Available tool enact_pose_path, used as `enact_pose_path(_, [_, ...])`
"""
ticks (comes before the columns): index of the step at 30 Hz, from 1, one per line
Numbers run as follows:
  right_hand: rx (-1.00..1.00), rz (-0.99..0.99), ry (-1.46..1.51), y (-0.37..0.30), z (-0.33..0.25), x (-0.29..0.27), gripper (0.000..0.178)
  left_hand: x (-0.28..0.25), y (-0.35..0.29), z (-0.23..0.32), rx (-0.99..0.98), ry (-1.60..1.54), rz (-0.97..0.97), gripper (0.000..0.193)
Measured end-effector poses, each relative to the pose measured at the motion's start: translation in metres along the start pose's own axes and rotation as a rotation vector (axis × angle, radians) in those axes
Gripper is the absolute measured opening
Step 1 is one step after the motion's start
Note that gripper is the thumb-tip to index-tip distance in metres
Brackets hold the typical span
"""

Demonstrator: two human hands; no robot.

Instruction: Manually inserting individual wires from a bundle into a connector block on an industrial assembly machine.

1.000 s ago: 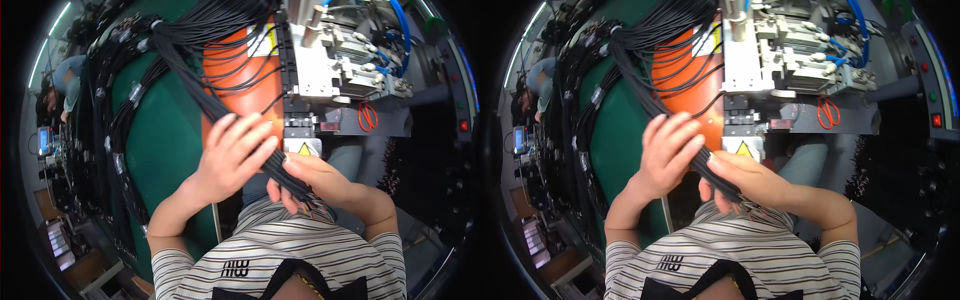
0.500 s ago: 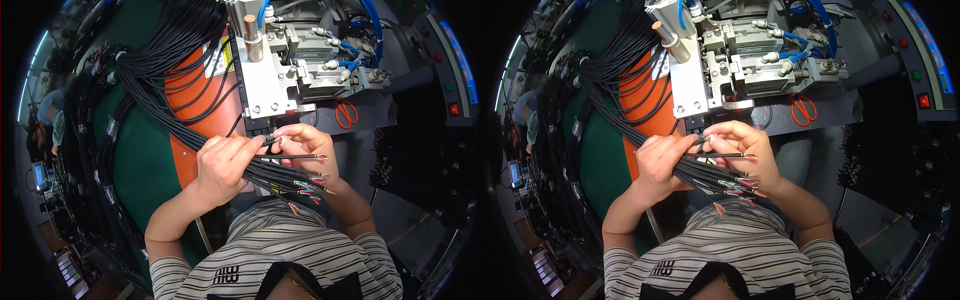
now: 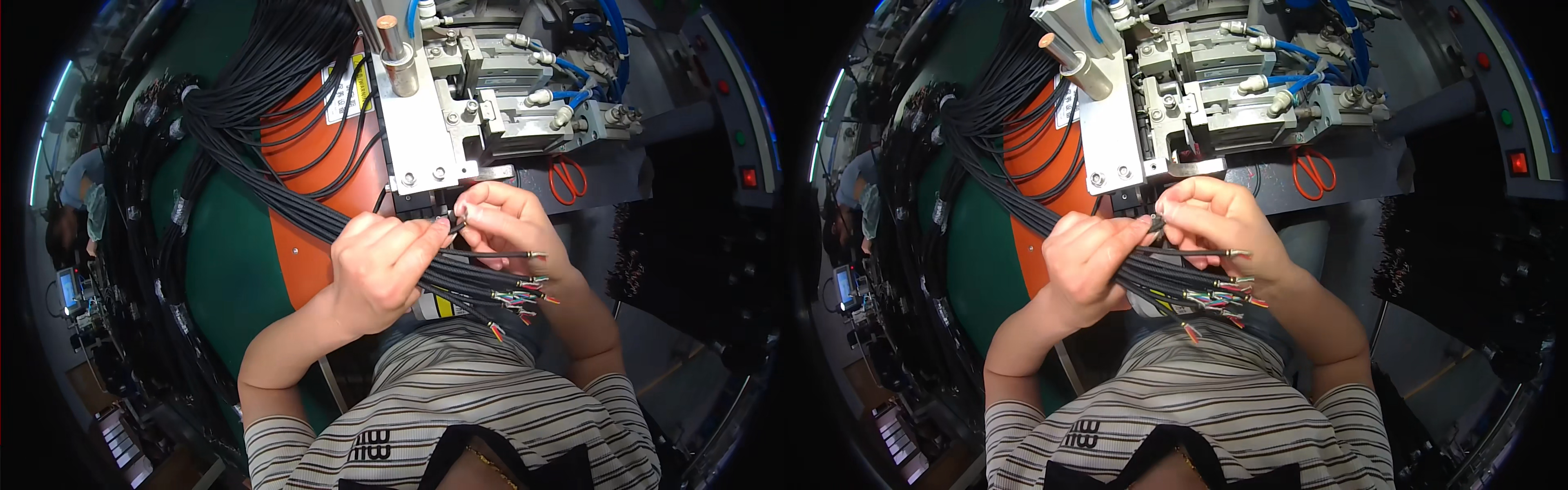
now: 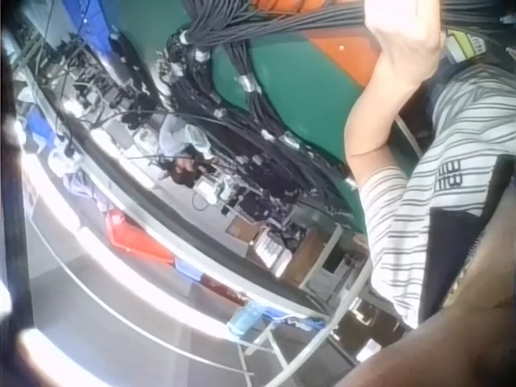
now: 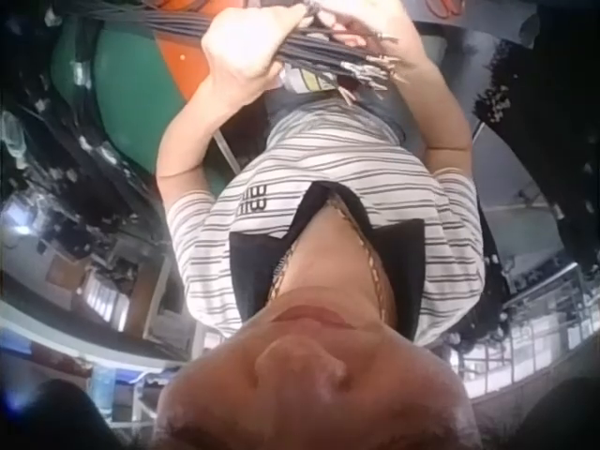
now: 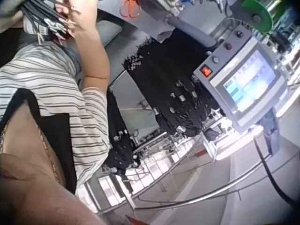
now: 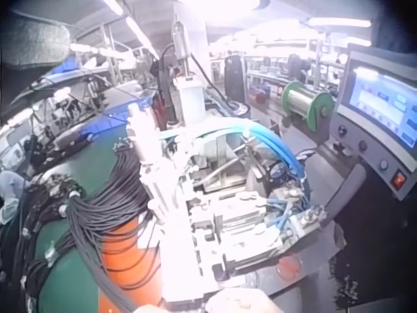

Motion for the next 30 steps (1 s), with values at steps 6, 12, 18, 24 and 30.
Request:
enact_pose_path(6, [-0.305, 0.143, -0.284, -0.007, -0.014, 0.002, 0.016, 0.010, 0.003, 0.001, -0.046, 0.007, 0.004, 0.025])
enact_pose_path(12, [-1.053, 0.320, -1.230, -0.046, -0.027, 0.046, 0.037, 0.002, 0.003, -0.007, -0.117, -0.097, 0.106, 0.017])
enact_pose_path(18, [-0.623, 0.199, -0.555, -0.023, -0.019, -0.001, 0.020, 0.004, 0.003, 0.003, -0.013, -0.010, 0.065, 0.019])
enact_pose_path(24, [-0.325, 0.067, -0.191, -0.012, -0.011, 0.000, 0.019, 0.005, 0.002, 0.005, 0.022, 0.050, 0.041, 0.020])
enact_pose_path(30, [-0.243, -0.062, -0.244, -0.009, -0.009, -0.004, 0.018, 0.006, 0.003, -0.001, 0.018, -0.097, 0.075, 0.014])
Point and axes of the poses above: each hand's wrist, its own y-axis towards the middle knuckle, its own x-axis out of the palm, z = x × y, the point moved 10 cm from there along y, towards the middle knuckle
